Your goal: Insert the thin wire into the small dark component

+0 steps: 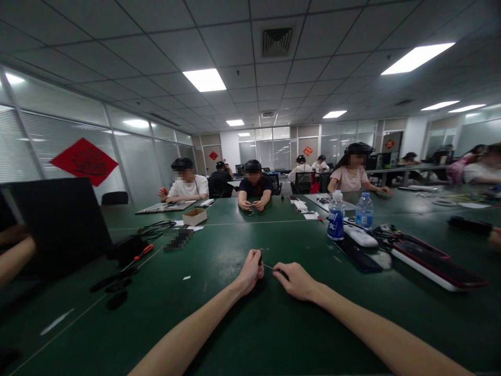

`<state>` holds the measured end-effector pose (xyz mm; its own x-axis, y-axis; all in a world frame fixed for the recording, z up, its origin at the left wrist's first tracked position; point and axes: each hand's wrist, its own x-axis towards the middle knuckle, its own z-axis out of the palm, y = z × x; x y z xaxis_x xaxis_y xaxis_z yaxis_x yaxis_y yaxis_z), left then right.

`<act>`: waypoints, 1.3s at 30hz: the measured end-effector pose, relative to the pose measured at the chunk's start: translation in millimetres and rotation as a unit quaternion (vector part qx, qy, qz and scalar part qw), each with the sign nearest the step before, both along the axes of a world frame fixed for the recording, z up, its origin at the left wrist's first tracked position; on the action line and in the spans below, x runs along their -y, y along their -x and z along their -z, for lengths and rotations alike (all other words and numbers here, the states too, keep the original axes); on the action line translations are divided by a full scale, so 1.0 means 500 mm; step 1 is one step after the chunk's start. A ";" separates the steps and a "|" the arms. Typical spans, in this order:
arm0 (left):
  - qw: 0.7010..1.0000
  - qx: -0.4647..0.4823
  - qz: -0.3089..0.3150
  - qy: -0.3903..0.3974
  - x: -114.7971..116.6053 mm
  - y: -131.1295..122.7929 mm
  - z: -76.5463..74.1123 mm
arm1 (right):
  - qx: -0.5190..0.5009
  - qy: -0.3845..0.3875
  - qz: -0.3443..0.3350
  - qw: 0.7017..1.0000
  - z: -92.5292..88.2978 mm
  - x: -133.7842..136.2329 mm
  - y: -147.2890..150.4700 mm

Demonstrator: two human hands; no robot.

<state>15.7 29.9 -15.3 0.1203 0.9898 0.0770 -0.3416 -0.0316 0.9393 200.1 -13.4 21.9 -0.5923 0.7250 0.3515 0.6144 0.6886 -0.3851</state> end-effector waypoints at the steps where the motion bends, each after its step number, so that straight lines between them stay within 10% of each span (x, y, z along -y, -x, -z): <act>1: 1.000 0.000 -0.001 0.000 0.000 0.000 0.000 | 0.001 0.001 0.001 1.000 -0.001 0.000 0.000; 39: 1.000 -0.004 -0.003 -0.001 0.000 0.000 -0.003 | -0.006 0.027 -0.013 1.000 0.001 -0.001 -0.001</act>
